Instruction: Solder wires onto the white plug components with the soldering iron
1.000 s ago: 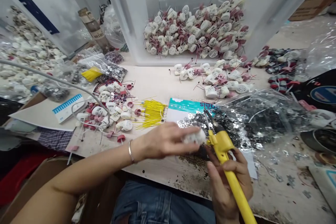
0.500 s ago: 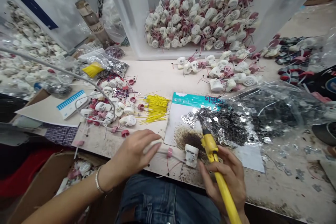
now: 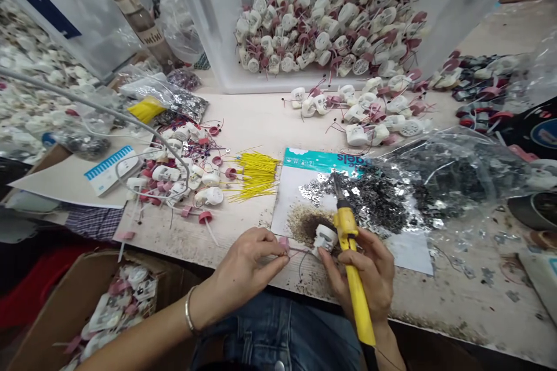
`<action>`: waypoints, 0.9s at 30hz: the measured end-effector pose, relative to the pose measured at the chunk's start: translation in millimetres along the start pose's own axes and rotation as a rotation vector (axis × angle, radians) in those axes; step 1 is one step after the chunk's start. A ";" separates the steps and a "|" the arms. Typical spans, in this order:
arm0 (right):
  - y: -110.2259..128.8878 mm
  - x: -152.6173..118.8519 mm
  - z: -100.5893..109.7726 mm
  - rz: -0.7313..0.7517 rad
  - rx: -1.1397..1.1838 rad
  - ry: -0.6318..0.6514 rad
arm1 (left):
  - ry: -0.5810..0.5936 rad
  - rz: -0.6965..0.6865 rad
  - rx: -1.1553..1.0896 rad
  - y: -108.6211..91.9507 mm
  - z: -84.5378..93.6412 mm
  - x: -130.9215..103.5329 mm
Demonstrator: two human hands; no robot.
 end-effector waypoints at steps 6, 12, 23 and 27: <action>19.8 -19.6 4.0 -0.106 0.270 0.008 | 0.161 0.187 -0.485 0.6 -11.1 13.5; 23.5 -15.9 -4.6 -0.326 0.157 -0.089 | -0.059 -0.160 -0.224 -14.3 -24.4 19.9; 12.8 -5.7 -10.5 -0.561 0.281 -0.162 | -0.006 -0.303 0.109 -16.2 -11.3 24.5; 18.3 -3.6 -12.6 -0.496 0.235 -0.140 | 0.027 -0.149 -0.003 -17.0 -15.2 28.6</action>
Point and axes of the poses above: each hand's wrist, its own x-axis towards the middle knuckle, its own z-axis out of the back of the hand, y = z × x, the point moved 2 cm from there along x, towards the middle knuckle, and after that the axes turned 1 degree about x, right-handed, at the moved point
